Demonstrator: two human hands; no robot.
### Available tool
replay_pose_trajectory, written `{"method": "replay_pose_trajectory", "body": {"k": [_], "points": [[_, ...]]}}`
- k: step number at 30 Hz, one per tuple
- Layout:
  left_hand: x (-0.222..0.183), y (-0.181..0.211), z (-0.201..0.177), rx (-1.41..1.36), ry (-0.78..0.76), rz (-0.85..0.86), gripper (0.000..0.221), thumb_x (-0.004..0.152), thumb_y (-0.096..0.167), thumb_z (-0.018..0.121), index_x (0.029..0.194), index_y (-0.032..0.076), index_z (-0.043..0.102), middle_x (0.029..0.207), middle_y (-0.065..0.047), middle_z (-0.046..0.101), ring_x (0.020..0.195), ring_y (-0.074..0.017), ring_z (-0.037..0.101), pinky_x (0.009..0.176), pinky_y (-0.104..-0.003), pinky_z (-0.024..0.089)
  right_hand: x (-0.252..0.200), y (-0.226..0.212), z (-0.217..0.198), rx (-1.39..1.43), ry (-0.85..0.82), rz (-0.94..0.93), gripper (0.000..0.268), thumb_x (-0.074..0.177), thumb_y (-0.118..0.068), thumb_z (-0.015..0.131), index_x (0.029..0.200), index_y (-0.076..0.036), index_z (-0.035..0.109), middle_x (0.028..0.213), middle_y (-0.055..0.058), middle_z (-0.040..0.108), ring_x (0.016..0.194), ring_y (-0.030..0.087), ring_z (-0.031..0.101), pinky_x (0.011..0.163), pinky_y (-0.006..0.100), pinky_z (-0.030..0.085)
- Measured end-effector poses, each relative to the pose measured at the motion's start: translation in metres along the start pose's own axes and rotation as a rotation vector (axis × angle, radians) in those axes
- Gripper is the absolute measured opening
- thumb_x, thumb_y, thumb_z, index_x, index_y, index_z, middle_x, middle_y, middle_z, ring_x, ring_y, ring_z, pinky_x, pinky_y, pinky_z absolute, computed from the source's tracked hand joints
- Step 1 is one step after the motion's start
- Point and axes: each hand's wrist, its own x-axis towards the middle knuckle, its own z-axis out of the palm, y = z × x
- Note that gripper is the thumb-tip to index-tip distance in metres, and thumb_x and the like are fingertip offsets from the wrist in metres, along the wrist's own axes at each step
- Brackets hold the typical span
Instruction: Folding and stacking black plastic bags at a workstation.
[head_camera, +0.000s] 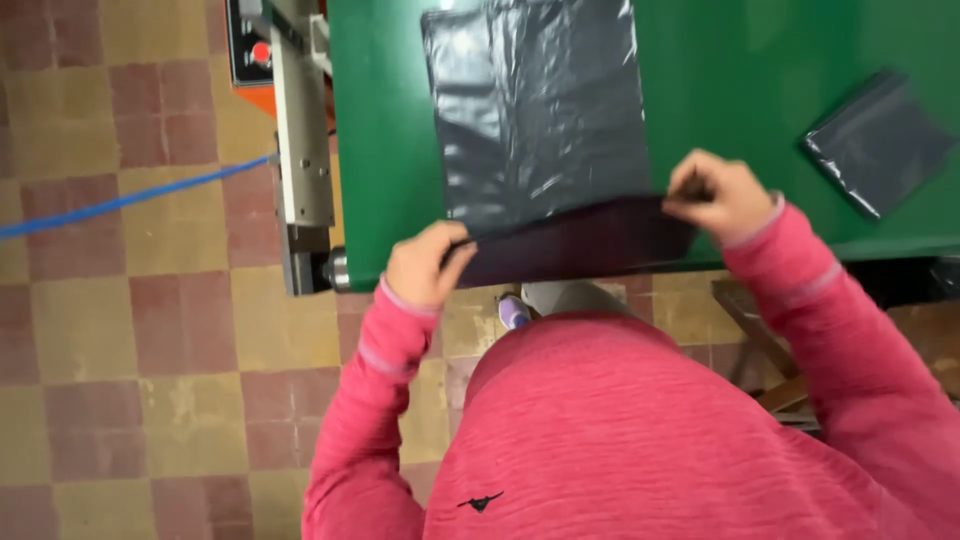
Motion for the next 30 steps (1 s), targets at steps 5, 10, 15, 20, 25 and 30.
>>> {"method": "replay_pose_trajectory", "body": {"k": [5, 10, 15, 20, 25, 30], "points": [[0.139, -0.090, 0.027, -0.041, 0.105, -0.095, 0.018, 0.094, 0.016, 0.078, 0.101, 0.004, 0.068, 0.081, -0.013, 0.071, 0.070, -0.0229, 0.072, 0.066, -0.033, 0.055, 0.137, 0.025, -0.034, -0.073, 0.175, -0.215, 0.016, 0.091, -0.006, 0.080, 0.102, -0.003, 0.069, 0.093, 0.007, 0.072, 0.085, 0.014, 0.068, 0.079, 0.029, 0.055], [0.227, -0.205, 0.060, 0.003, 0.138, -0.180, 0.029, 0.090, 0.025, 0.078, 0.104, 0.002, 0.067, 0.078, -0.016, 0.072, 0.067, -0.0283, 0.071, 0.064, -0.036, 0.055, 0.256, 0.082, -0.036, -0.282, 0.250, -0.348, 0.020, 0.091, -0.015, 0.081, 0.104, -0.004, 0.072, 0.108, 0.010, 0.071, 0.102, 0.027, 0.069, 0.089, 0.038, 0.056], [0.242, -0.255, 0.070, 0.273, 0.075, -0.230, 0.036, 0.096, 0.035, 0.072, 0.101, 0.000, 0.067, 0.081, -0.022, 0.069, 0.073, -0.0430, 0.066, 0.063, -0.047, 0.052, 0.310, 0.070, -0.028, -0.632, 0.159, -0.543, 0.045, 0.078, -0.033, 0.085, 0.114, -0.009, 0.073, 0.126, 0.012, 0.066, 0.114, 0.033, 0.059, 0.096, 0.044, 0.043], [0.245, -0.230, 0.068, 0.592, 0.014, -0.309, 0.024, 0.101, 0.027, 0.065, 0.110, 0.005, 0.069, 0.096, -0.019, 0.070, 0.089, -0.0414, 0.064, 0.072, -0.050, 0.051, 0.346, 0.057, -0.018, -0.727, -0.047, -0.393, 0.056, 0.074, -0.036, 0.083, 0.120, -0.008, 0.069, 0.117, 0.010, 0.069, 0.109, 0.032, 0.062, 0.095, 0.044, 0.043], [0.228, -0.135, 0.085, 0.717, 0.218, -0.128, 0.043, 0.087, 0.009, 0.059, 0.131, 0.005, 0.058, 0.117, -0.017, 0.063, 0.105, -0.0390, 0.058, 0.084, -0.047, 0.050, 0.371, 0.054, -0.008, -0.946, -0.266, -0.243, 0.042, 0.085, -0.047, 0.079, 0.107, -0.011, 0.071, 0.096, 0.009, 0.073, 0.100, 0.030, 0.064, 0.093, 0.044, 0.044], [0.153, -0.193, 0.152, -0.981, 0.032, -0.589, 0.063, 0.107, 0.049, 0.043, 0.150, 0.004, 0.046, 0.150, -0.014, 0.056, 0.138, -0.0299, 0.054, 0.112, -0.044, 0.042, 0.315, 0.031, -0.010, -0.910, -0.004, -0.627, 0.034, 0.097, -0.043, 0.076, 0.094, -0.012, 0.062, 0.091, 0.002, 0.066, 0.092, 0.025, 0.064, 0.084, 0.039, 0.044]]}}
